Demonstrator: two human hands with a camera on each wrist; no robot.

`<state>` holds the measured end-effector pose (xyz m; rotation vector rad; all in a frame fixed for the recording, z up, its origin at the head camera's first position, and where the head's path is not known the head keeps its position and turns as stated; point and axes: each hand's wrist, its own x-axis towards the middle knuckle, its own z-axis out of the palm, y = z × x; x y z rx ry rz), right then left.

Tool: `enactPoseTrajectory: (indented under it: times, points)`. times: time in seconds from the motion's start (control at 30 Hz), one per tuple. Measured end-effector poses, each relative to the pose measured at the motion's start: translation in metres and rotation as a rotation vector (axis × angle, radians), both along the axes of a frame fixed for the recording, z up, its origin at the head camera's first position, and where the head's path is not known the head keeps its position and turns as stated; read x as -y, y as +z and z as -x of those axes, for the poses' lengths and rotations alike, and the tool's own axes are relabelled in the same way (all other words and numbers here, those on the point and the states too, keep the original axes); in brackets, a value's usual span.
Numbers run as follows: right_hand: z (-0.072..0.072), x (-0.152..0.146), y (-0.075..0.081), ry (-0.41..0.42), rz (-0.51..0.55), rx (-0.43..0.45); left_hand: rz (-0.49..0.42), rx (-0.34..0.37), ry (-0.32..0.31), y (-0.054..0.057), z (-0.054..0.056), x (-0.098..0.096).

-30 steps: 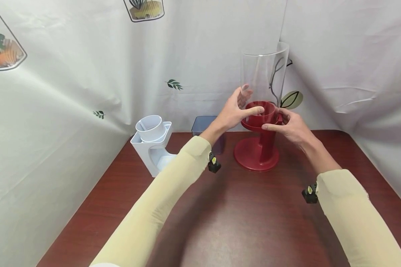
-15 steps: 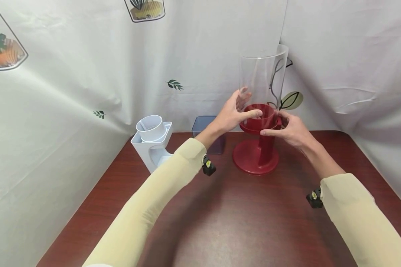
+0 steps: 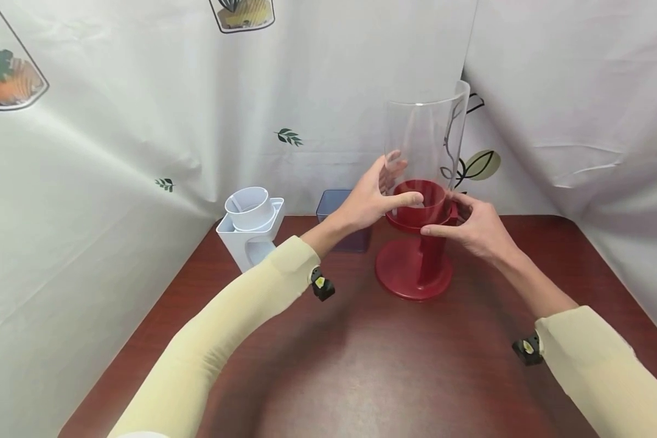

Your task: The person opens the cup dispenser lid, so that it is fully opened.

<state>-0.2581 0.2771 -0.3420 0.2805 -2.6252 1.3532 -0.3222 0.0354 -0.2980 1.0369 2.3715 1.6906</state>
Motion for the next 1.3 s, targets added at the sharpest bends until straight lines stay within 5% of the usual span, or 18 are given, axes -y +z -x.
enactPoseTrajectory:
  times: [0.67, 1.3]
  points:
    - [-0.032, 0.032, -0.005, 0.03, 0.013, -0.042, 0.038, -0.006, 0.033, 0.0, -0.038, 0.037]
    - [-0.057, 0.062, -0.007, 0.11, 0.037, -0.084, 0.112, -0.071, 0.137, 0.002, -0.073, 0.071]
